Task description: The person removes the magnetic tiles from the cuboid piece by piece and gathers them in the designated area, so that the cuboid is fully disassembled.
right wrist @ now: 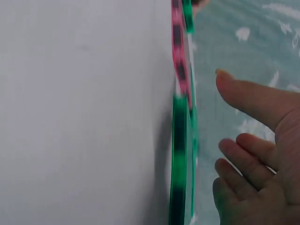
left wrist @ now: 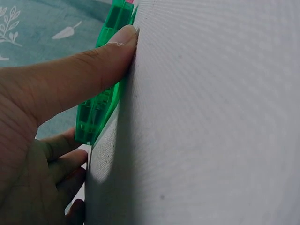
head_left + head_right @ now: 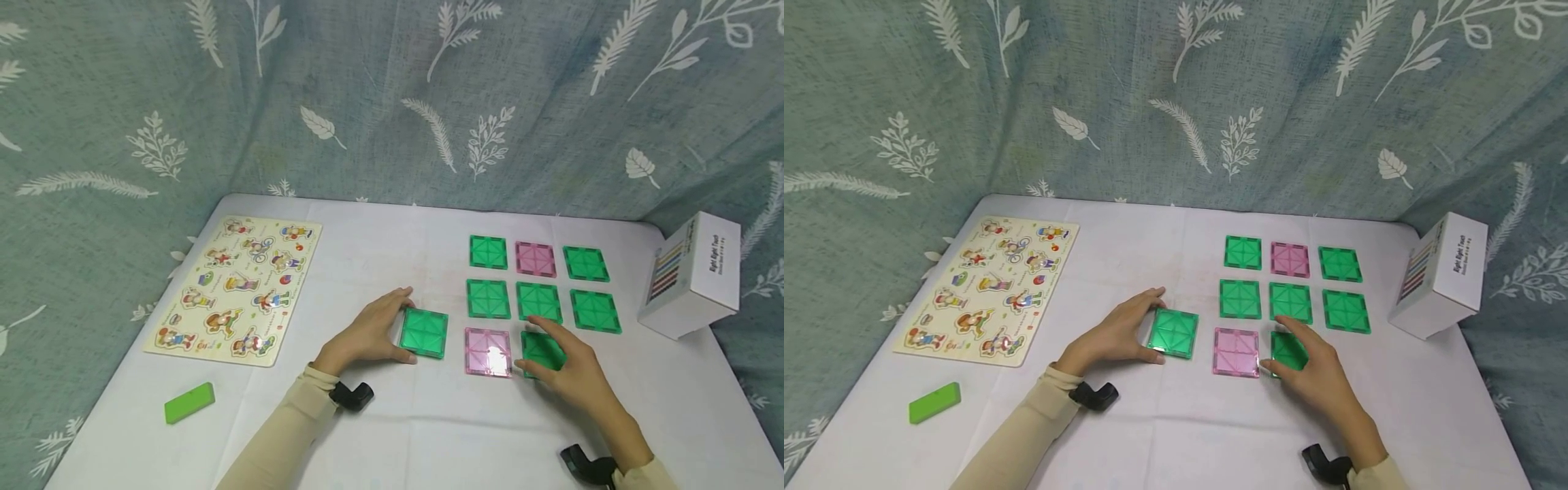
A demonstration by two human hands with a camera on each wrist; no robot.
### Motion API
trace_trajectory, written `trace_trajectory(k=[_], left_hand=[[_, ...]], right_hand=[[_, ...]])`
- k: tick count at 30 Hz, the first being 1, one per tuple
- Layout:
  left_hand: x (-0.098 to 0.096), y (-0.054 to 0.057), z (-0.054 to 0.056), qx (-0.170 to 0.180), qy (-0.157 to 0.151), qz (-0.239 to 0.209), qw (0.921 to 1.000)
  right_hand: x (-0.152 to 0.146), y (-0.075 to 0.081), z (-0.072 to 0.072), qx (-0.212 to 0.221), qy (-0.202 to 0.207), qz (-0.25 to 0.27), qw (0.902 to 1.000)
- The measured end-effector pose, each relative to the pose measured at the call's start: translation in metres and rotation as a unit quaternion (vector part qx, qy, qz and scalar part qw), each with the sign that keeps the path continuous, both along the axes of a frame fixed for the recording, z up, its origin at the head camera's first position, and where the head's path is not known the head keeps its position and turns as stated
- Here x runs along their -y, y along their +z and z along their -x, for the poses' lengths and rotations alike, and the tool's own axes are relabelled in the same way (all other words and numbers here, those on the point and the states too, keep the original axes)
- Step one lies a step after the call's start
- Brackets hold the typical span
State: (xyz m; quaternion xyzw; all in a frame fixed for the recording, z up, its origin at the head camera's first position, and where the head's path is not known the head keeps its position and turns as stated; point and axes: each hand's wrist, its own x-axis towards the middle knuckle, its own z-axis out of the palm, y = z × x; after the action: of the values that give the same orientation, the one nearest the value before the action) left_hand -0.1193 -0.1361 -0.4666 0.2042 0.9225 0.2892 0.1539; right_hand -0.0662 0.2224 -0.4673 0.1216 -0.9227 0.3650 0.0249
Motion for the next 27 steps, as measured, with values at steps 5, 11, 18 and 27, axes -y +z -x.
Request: trace_trajectory(k=[5, 11, 18, 27], left_hand=[[0.002, -0.001, 0.0, 0.005, 0.008, 0.002, 1.0], [0.001, -0.002, 0.0, 0.0, 0.007, -0.003, 1.0], [0.0, -0.003, 0.0, -0.001, 0.003, 0.0, 1.0], [0.0, -0.003, 0.001, -0.004, -0.002, -0.002, 1.0]], right_hand=[[0.03, -0.004, 0.006, -0.024, 0.04, -0.003, 0.9989], [0.067, -0.005, 0.015, -0.007, 0.093, -0.01, 0.9956], [0.093, -0.005, 0.023, 0.026, 0.116, -0.012, 0.9928], [0.11, -0.007, 0.03, 0.041, 0.128, -0.018, 0.9907]])
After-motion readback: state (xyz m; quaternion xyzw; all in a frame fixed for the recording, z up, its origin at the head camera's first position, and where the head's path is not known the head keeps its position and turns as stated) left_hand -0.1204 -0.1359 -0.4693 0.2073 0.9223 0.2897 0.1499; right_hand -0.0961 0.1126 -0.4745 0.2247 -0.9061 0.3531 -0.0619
